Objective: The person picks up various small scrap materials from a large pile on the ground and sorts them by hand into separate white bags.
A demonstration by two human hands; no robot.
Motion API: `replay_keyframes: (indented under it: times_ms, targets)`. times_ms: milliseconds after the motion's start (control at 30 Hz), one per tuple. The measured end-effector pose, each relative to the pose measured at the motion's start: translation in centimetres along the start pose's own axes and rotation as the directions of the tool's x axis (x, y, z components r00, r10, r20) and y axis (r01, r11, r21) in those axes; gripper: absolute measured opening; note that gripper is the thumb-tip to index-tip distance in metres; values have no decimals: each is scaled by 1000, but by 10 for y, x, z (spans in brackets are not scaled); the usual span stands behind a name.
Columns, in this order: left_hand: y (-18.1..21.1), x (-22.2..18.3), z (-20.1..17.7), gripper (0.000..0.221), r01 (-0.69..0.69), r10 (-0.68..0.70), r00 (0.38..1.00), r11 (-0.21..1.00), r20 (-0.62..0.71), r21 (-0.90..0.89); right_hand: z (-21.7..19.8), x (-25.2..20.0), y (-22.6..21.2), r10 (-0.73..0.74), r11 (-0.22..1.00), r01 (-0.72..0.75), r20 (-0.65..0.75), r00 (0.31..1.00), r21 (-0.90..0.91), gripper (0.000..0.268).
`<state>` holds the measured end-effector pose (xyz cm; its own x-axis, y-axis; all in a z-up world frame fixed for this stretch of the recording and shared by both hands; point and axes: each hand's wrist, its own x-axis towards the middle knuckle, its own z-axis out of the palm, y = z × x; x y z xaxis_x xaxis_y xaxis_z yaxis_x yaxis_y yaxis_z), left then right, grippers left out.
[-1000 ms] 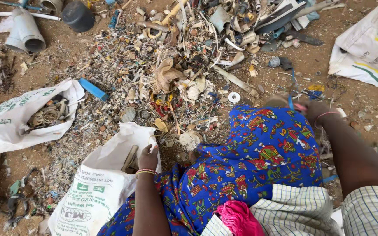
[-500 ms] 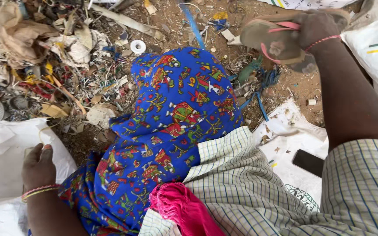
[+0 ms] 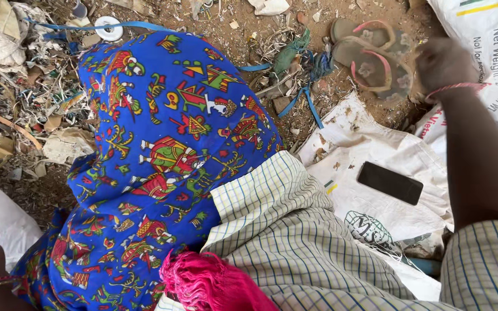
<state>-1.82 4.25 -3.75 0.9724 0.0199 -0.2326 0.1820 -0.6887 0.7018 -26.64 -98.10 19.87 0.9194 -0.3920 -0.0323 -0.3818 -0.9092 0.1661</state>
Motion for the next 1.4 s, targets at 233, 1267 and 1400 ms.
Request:
replay_keyframes:
  times_ms: [233,1267,1400]
  targets:
    - [11,6,4,30,-117,123,992,912,10,394,72,-153,-193,-120,992,111,744,657,61,30]
    - [75,-10,21,54,234,-228,972,943,-56,235,179,153,-388,-351,902,268,215,911,337,38]
    - [86,-3,20,56,278,-269,961,941,-70,194,175,173,-375,-254,940,174,261,931,293,33]
